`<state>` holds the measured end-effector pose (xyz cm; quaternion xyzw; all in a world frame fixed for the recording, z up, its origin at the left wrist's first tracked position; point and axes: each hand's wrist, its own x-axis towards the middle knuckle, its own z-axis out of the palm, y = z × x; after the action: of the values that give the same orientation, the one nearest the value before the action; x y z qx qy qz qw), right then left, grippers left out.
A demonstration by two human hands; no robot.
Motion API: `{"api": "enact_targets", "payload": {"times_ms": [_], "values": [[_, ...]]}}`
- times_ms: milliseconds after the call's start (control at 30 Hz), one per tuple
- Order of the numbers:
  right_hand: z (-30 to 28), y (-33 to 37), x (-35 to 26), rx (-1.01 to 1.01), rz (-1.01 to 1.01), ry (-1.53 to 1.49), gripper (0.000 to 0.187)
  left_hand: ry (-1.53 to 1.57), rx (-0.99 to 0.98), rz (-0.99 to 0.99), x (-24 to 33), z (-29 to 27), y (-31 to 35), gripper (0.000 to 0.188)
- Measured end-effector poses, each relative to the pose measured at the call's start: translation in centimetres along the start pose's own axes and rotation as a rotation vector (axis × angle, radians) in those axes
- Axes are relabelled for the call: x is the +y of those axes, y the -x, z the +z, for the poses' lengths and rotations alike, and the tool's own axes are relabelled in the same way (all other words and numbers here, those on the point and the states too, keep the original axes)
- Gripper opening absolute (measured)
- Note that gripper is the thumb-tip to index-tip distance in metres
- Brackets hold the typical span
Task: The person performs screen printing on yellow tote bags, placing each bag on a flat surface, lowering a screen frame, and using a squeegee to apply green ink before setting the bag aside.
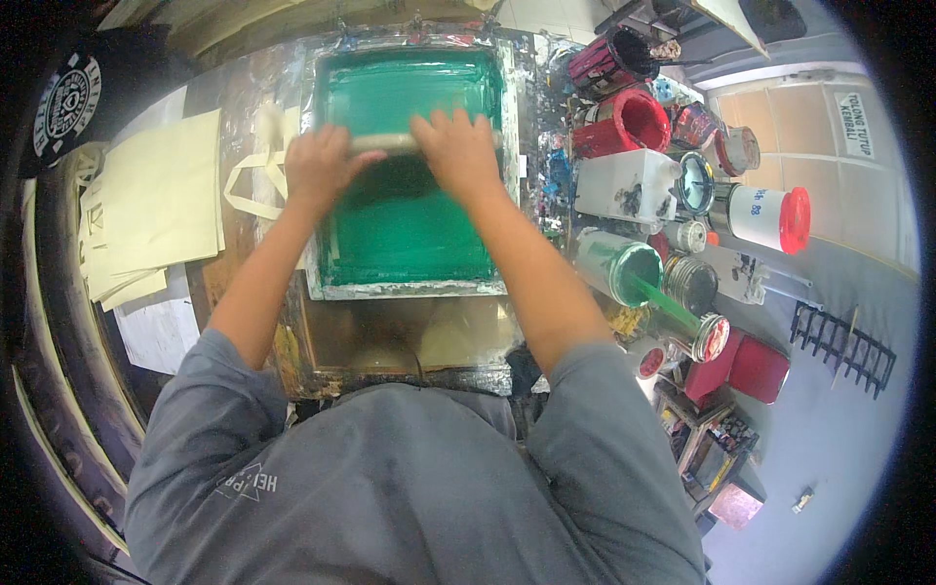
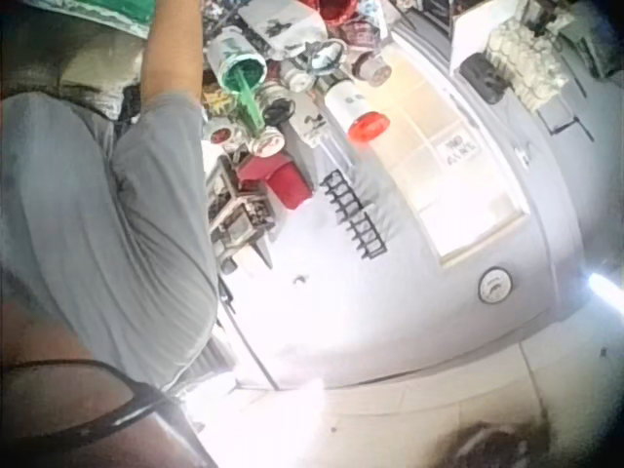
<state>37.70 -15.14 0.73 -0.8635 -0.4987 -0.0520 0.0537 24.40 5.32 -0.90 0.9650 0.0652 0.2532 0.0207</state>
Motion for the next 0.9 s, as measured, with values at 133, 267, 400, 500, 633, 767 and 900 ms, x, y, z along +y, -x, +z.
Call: {"api": "enact_targets", "payload": {"times_ms": [133, 267, 400, 500, 633, 767, 900], "values": [[-2.0, 7.0, -4.1, -0.044, 0.018, -0.049, 0.032, 0.026, -0.032, 0.006, 3.2, -3.8, 6.2, 0.058], [-2.3, 14.4, -7.8, -0.094, 0.049, -0.029, 0.037, 0.071, -0.077, 0.026, 6.6, -7.6, 12.0, 0.059], [-3.8, 12.5, -7.4, -0.115, 0.053, -0.073, 0.052, 0.165, -0.148, -0.067, 5.9, -7.7, 11.7, 0.06], [-3.8, 12.4, -7.4, -0.125, 0.072, -0.049, 0.054, 0.181, -0.064, -0.08, 6.0, -10.1, 13.4, 0.084], [-2.8, 17.3, -10.3, -0.087, 0.097, 0.051, 0.056, 0.191, -0.162, -0.43, 5.5, -11.8, 21.2, 0.089], [-3.9, 17.1, -10.6, -0.075, 0.115, -0.04, 0.053, 0.25, -0.334, -0.514, 3.0, -10.0, 24.1, 0.084], [-9.6, 15.1, -10.6, 0.005, 0.11, -0.073, 0.053, 0.425, -0.038, -0.505, 2.8, -10.3, 23.3, 0.072]]}}
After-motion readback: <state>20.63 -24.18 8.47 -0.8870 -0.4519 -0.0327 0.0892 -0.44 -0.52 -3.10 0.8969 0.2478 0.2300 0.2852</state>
